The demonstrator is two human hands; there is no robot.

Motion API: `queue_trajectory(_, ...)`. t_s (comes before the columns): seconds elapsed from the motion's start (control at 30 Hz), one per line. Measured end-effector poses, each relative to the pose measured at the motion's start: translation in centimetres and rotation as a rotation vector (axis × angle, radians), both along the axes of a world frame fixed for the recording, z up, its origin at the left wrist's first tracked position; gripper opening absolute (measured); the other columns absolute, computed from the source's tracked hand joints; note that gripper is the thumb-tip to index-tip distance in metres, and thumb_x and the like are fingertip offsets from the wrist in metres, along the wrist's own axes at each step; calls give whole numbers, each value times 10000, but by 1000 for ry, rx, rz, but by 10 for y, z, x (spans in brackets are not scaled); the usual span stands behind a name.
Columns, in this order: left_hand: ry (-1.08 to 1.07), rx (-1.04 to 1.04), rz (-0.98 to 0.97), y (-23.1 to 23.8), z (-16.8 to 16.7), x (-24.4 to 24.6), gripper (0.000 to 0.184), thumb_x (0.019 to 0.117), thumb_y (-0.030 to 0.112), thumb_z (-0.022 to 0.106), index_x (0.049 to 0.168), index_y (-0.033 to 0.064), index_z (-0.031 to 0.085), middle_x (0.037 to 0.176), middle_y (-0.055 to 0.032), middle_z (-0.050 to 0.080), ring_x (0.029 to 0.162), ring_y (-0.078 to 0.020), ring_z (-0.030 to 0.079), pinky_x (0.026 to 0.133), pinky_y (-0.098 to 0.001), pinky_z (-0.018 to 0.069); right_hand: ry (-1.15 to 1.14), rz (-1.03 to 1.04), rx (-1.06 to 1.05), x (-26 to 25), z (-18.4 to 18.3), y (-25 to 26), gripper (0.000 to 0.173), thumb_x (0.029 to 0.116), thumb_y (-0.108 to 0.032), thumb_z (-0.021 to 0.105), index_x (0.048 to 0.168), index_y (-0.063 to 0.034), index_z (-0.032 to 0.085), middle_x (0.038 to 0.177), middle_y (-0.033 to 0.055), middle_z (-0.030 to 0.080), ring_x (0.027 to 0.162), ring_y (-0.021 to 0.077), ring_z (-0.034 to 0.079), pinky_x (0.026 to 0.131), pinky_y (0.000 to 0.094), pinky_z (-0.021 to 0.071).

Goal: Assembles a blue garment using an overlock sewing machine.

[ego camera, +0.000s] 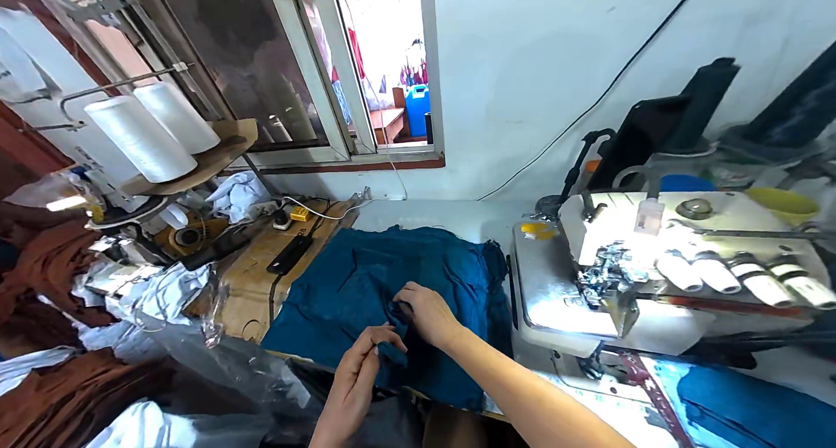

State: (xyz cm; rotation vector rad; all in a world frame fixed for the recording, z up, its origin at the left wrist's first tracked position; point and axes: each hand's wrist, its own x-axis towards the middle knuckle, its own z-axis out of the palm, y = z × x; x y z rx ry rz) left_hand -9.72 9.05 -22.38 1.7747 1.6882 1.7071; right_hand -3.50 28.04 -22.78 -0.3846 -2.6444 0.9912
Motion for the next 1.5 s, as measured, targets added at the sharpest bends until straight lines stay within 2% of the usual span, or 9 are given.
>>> queue_trajectory(0.2,-267,141,-7,-10,8,-15,373,1085,438,383,1075,221,686,1096,-9,717,1072,-144,675,951,-311,551,129,99,-328,7,5,-2,345,992,-85,601,1334,-43,620,1269,166,653,1072,262,669,950,451,547)
queue_trajectory(0.43,-280,171,-5,-8,23,-16,344,1062,467,431,1062,243,692,1133,16,707,1083,-114,663,928,-276,551,141,-102,-153,5,24,-21,258,1004,-20,535,1187,-11,716,1174,192,706,1129,336,670,996,514,521)
queue_trajectory(0.57,-257,196,94,-13,37,-26,348,1034,541,458,1052,288,697,1287,55,649,1202,-115,603,980,-288,525,426,-220,-93,25,59,8,265,1003,-1,503,1166,28,709,1096,202,712,943,305,719,873,467,593)
queue_trajectory(0.7,-97,92,7,-6,39,-13,381,1079,492,377,1076,262,681,1128,31,713,1111,-145,670,971,-334,550,692,-186,184,52,64,31,206,945,48,562,1032,26,748,1037,169,720,918,249,715,830,383,596)
queue_trajectory(0.97,36,-576,-316,5,-9,28,318,1087,228,459,1293,21,584,1040,-87,727,800,-125,707,738,-311,606,-286,-295,260,118,-7,3,277,983,81,494,1217,79,642,1309,246,574,1254,380,565,1026,448,511)
queue_trajectory(1.13,248,-448,141,39,-20,26,201,1019,148,552,1063,45,719,985,-68,702,882,-135,678,829,-314,576,95,-495,278,131,-76,1,390,935,116,505,1266,18,686,1337,241,635,1277,371,605,1063,449,511)
queue_trajectory(1.27,520,-485,222,88,-33,22,234,994,92,589,1174,71,736,1278,-97,676,1224,-274,618,1058,-460,494,136,-531,244,130,-79,0,375,963,82,478,1255,6,701,1326,213,655,1274,336,618,1072,426,509)
queue_trajectory(1.37,758,-462,220,106,-41,14,173,970,98,617,1048,62,767,1178,-112,708,1113,-306,663,969,-490,530,-31,-489,71,131,-49,-5,374,1033,-23,417,1334,9,636,1431,230,569,1326,328,571,1111,402,466)
queue_trajectory(1.5,718,-287,243,115,-36,4,134,966,65,615,988,26,741,1014,-108,727,966,-275,712,867,-469,587,136,-595,193,104,-30,-17,363,949,-313,699,1169,-25,714,1199,214,648,1138,376,634,915,481,566)
